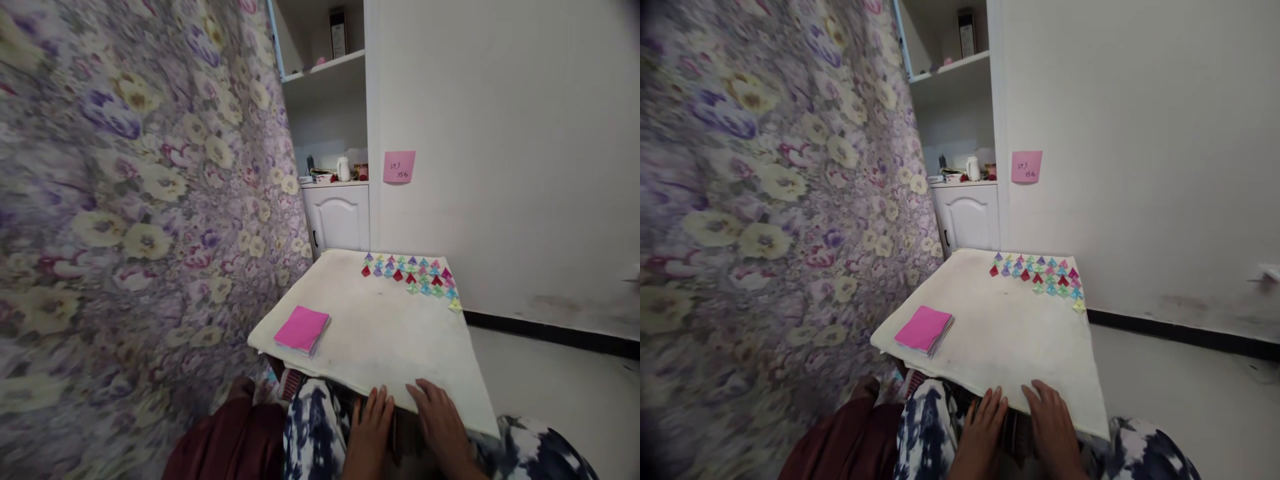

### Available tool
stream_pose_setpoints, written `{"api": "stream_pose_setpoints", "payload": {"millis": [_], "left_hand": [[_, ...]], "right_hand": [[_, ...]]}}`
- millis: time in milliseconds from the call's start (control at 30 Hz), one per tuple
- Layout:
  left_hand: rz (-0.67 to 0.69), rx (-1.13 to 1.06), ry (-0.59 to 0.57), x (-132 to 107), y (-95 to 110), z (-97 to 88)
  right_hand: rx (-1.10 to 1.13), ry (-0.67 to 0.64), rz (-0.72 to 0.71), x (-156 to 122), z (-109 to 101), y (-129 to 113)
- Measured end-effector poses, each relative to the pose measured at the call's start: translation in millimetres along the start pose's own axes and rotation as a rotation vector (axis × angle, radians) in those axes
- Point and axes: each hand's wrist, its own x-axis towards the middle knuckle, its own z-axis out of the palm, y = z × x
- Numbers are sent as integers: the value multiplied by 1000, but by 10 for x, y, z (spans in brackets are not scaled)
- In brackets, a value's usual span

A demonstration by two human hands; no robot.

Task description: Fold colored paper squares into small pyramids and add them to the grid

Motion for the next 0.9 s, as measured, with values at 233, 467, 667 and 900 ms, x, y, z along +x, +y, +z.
{"api": "stream_pose_setpoints", "payload": {"millis": [233,467,667,900], "left_hand": [[-11,-112,-37,-121,78,-156],[64,-212,-32,-339,-85,-202],[99,-460,184,-701,-231,-204],[38,-541,185,-872,-151,-275]], "right_hand": [[-69,20,-55,-242,-50,-74],[-57,29,-44,-339,-55,-161],[-57,45,-22,-352,-18,-184],[-45,40,6,-375,-13,-214]]}}
